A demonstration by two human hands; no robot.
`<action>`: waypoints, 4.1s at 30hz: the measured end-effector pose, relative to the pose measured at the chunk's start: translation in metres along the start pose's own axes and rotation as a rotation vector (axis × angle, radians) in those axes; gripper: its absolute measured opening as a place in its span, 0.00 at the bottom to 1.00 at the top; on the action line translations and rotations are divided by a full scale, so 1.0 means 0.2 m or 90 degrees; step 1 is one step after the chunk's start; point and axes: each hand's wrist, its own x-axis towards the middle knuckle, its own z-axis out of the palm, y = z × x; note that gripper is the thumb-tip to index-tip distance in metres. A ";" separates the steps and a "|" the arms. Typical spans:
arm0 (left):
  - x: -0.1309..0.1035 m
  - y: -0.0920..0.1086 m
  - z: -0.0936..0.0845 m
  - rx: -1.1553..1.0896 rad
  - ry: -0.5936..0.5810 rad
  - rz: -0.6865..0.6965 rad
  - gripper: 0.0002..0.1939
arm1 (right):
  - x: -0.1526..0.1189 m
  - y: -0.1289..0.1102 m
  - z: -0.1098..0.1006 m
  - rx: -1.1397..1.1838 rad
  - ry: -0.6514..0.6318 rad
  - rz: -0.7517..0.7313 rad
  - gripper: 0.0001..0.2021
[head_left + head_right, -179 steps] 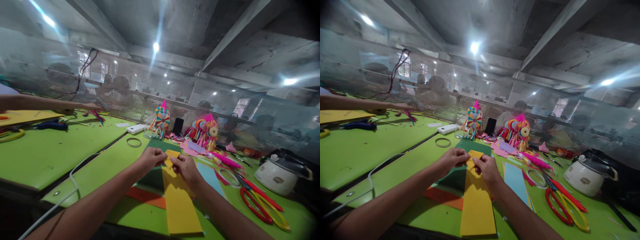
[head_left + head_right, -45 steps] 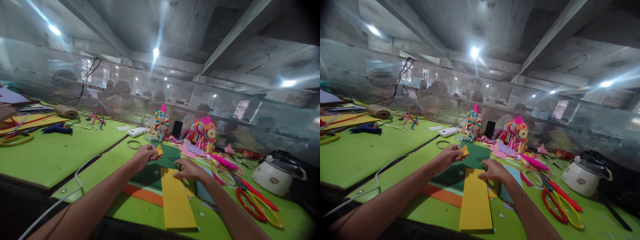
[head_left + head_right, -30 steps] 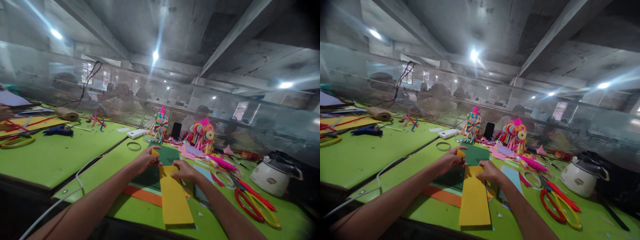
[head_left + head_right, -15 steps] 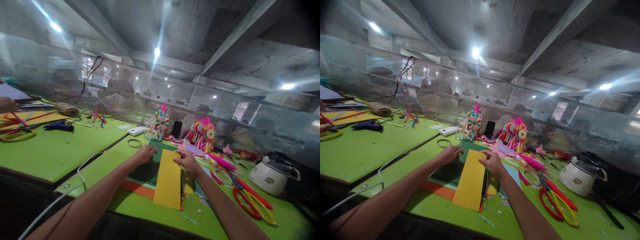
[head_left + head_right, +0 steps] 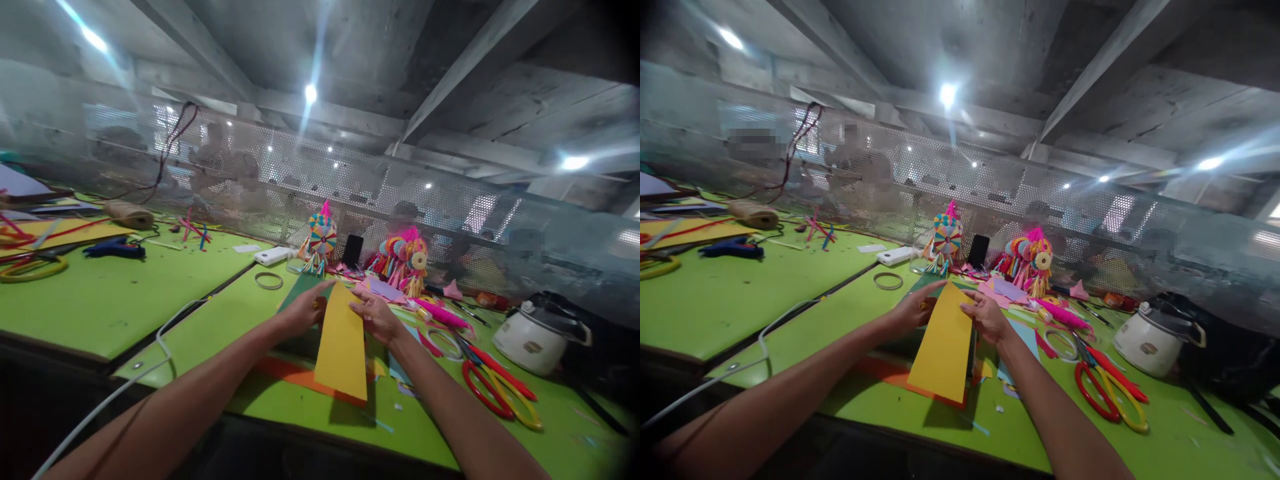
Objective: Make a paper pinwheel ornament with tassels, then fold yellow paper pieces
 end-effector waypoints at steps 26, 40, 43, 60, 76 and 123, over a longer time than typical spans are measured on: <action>0.01 0.06 -0.17 0.689 0.155 -0.095 0.15 | -0.05 0.09 0.10 -0.745 0.017 -0.414 0.15; -0.05 0.15 -0.36 0.640 -0.052 0.053 0.06 | -0.04 0.01 -0.12 -0.415 -0.185 0.037 0.14; -0.09 0.18 -0.33 0.574 -0.107 0.059 0.05 | -0.05 -0.03 -0.14 -0.403 -0.244 0.074 0.17; -0.15 0.20 -0.22 0.432 -0.346 0.019 0.08 | -0.07 -0.09 -0.14 -0.521 -0.335 0.028 0.17; 0.00 0.17 -0.34 0.377 -0.313 -0.170 0.17 | -0.03 0.00 -0.09 -0.604 -0.254 -0.034 0.10; 0.04 -0.02 -0.12 0.732 -0.218 -0.041 0.09 | -0.04 0.19 0.09 -0.943 0.063 -0.145 0.06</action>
